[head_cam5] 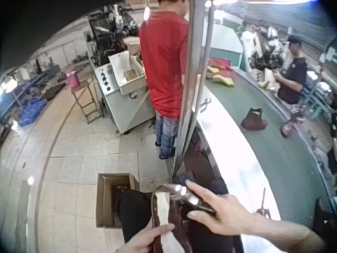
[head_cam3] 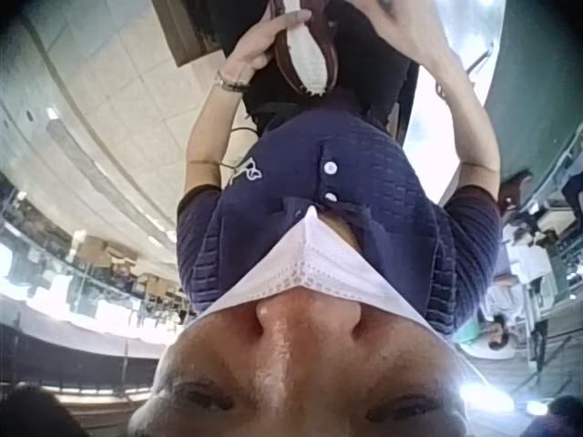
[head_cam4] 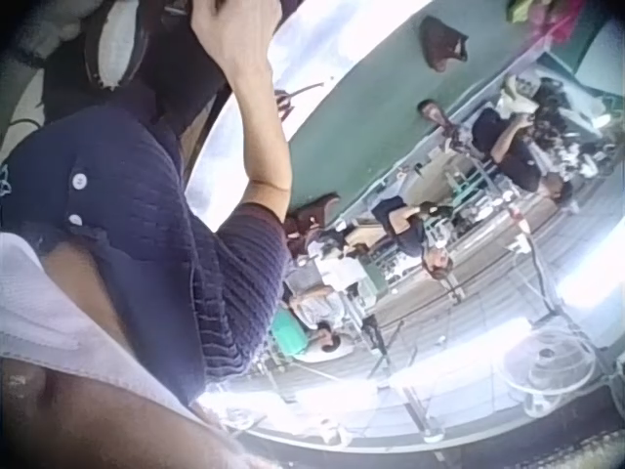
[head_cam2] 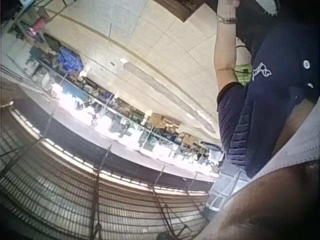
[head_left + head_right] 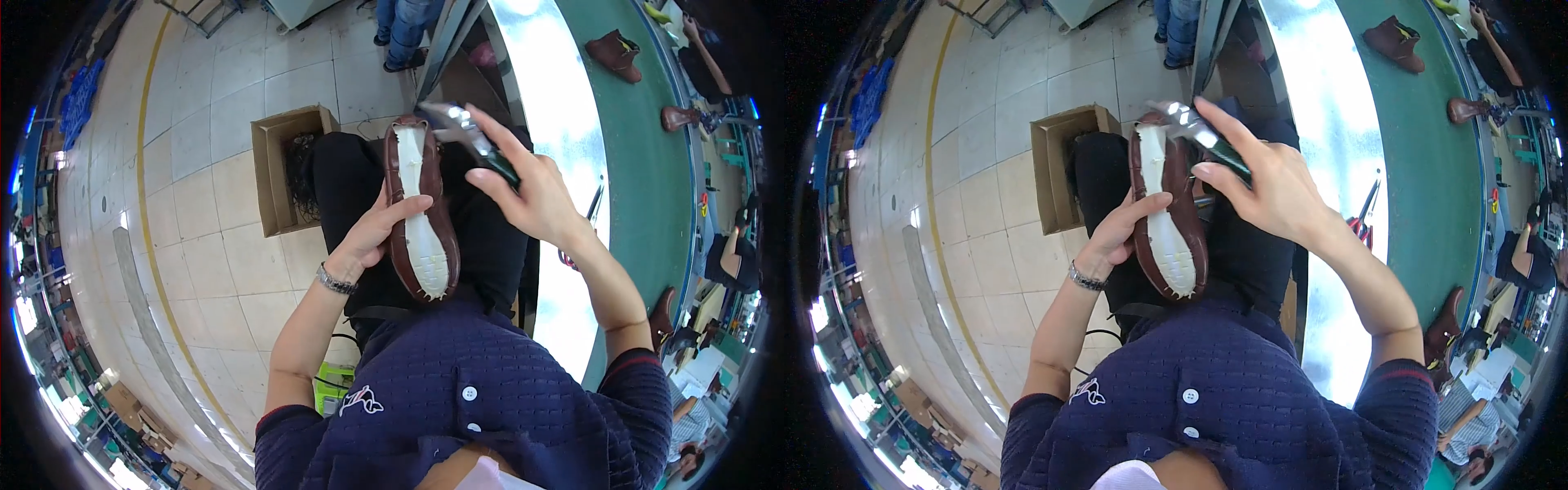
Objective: Assemble and process shoe components using various hand tools in a factory setting.
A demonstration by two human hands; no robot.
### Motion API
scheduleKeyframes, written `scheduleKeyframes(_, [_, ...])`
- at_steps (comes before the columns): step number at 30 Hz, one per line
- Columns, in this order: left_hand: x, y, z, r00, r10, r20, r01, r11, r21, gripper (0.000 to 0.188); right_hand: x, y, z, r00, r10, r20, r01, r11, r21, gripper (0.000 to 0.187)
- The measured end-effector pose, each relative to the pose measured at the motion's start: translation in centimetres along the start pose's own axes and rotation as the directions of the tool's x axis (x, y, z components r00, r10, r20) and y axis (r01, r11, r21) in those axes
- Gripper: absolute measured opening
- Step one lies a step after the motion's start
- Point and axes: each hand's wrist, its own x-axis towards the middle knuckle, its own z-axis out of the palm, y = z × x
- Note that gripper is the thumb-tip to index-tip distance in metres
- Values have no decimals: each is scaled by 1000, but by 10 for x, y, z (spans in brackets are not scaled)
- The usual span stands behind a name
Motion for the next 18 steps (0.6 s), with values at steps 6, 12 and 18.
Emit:
scheduleKeyframes(6, [-5, -19, -4, 952, 264, 156, -293, 932, 212, 108, -43, 37, -4, 916, 360, 179, -370, 581, 725, 30])
scheduleKeyframes(12, [30, -67, -28, 914, 302, 270, -366, 902, 230, 144, -69, 48, 38, 850, 224, 478, -527, 373, 763, 26])
scheduleKeyframes(18, [24, -85, -40, 875, 330, 353, -330, 942, -61, 133, -96, 58, 55, 777, 204, 595, -627, 335, 703, 31])
